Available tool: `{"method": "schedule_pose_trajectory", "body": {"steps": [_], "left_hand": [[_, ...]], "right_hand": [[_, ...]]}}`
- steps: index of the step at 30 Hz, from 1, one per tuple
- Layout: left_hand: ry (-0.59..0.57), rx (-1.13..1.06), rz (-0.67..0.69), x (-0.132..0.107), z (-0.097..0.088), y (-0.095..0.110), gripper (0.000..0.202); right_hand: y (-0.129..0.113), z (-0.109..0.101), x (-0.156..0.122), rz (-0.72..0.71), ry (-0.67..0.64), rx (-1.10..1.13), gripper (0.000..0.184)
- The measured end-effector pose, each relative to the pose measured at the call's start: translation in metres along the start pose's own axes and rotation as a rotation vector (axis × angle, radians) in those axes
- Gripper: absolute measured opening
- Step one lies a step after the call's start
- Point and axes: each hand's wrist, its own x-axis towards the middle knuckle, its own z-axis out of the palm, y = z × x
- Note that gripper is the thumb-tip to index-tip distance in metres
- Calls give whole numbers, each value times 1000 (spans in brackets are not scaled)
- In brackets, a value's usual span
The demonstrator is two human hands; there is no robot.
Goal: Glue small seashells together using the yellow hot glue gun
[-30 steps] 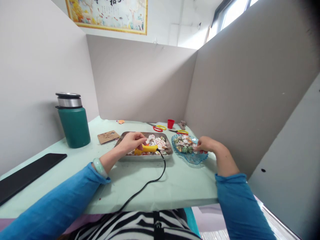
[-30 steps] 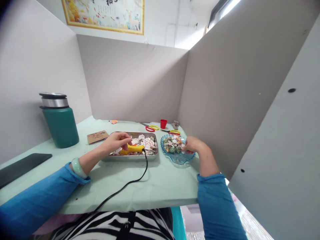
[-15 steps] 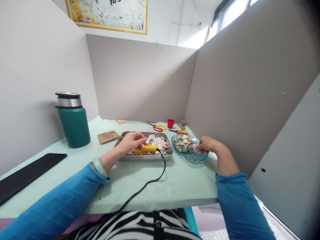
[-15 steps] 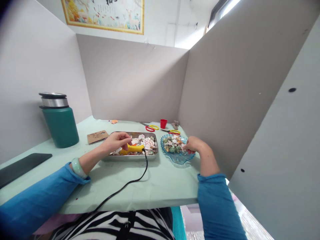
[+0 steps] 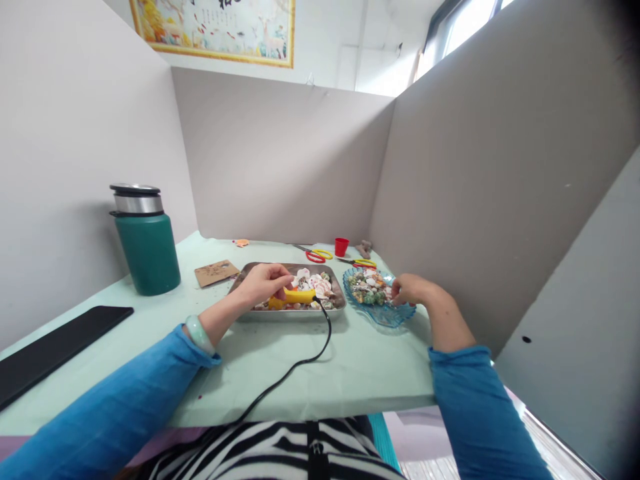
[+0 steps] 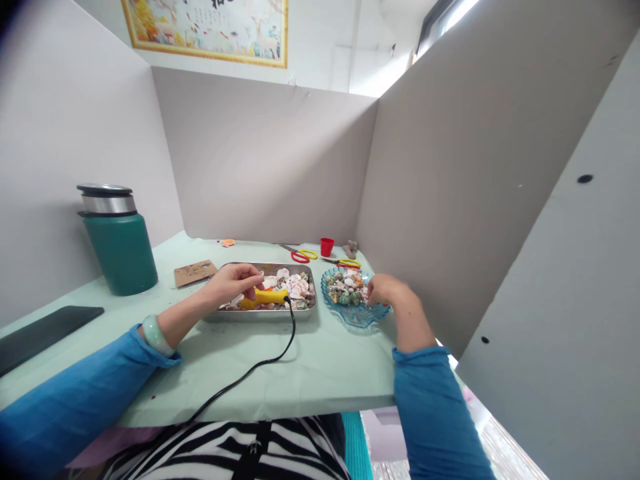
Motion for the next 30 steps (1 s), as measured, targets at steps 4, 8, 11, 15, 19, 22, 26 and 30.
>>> {"method": "schedule_pose_trajectory", "body": {"steps": [4, 8, 11, 15, 19, 22, 26, 30], "left_hand": [[0, 10, 1, 0, 0, 1, 27], [3, 19, -10, -1, 0, 3, 28], [-1, 10, -7, -1, 0, 3, 28], [-3, -4, -10, 0, 0, 1, 29], [-4, -19, -1, 1, 0, 0, 29], [-6, -21, 0, 1, 0, 0, 29], [-11, -8, 1, 0, 0, 0, 29], [-14, -10, 11, 0, 0, -1, 28]], "right_hand": [[-5, 0, -2, 13, -65, 13, 15], [-6, 0, -3, 5, -101, 19, 14], [-5, -1, -4, -11, -107, 24, 13], [-7, -4, -8, -17, -94, 25, 15], [-14, -9, -17, -9, -86, 16, 17], [-16, -10, -20, -2, -82, 9, 19], [-14, -9, -17, 3, -74, 15, 22], [-11, -9, -15, -10, -86, 84, 23]]}}
